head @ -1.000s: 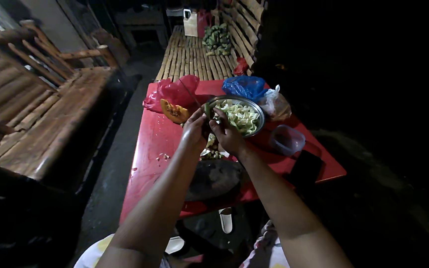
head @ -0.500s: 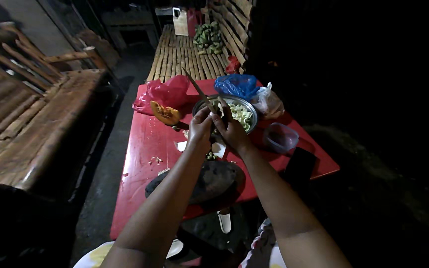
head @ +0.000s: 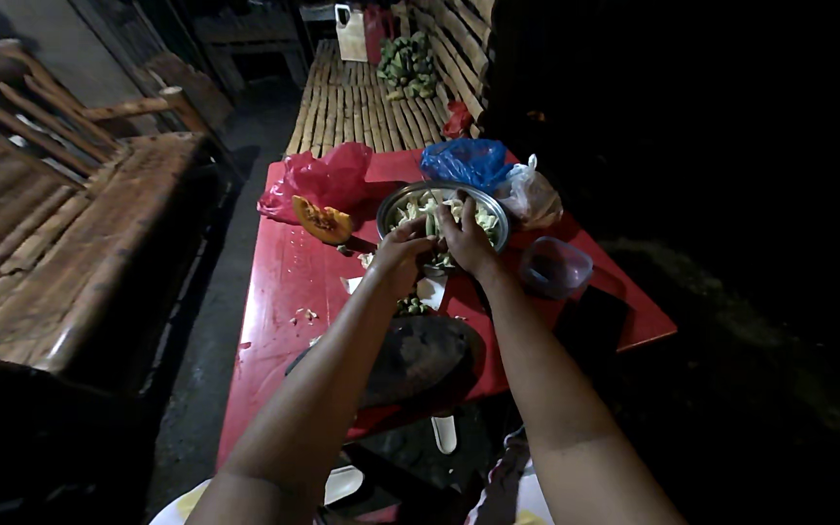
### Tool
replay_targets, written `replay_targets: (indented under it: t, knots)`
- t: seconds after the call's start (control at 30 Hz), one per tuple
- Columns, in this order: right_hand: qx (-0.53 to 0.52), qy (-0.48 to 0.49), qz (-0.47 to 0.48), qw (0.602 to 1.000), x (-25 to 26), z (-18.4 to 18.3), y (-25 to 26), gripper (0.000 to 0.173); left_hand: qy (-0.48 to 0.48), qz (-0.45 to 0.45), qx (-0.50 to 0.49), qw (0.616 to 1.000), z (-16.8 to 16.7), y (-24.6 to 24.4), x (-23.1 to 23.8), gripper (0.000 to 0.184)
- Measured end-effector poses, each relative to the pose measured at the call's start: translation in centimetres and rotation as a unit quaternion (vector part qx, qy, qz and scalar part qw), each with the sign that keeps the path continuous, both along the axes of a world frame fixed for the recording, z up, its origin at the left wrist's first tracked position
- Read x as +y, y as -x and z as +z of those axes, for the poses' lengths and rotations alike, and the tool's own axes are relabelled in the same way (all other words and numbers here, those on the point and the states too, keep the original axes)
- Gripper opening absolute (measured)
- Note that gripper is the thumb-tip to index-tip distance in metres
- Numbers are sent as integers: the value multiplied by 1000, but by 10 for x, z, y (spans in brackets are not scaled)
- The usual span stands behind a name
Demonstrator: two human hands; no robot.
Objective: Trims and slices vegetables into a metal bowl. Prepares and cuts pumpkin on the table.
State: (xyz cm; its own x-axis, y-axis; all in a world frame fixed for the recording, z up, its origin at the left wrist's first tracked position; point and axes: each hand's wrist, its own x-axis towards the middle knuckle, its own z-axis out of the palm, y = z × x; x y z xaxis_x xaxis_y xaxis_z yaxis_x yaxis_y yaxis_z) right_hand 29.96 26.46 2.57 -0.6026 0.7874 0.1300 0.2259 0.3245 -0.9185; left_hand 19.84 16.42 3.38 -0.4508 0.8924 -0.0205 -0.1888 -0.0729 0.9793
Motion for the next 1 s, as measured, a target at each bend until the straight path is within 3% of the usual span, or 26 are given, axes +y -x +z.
replay_targets:
  t: [0.2, 0.33, 0.6, 1.0]
  knots:
    - [-65, 5, -8, 998, 5, 1, -4, 69, 19, 100, -38, 994, -6, 18, 16, 38]
    - [-91, 13, 4, 996, 6, 1, -6, 61, 24, 99, -34, 994, -7, 19, 23, 40]
    - [-20, -2, 99, 995, 2, -4, -6, 56, 7, 125, -27, 992, -1, 14, 27, 34]
    - [-40, -56, 67, 995, -7, 4, -7, 62, -38, 102, 43, 993, 4, 9, 19, 29]
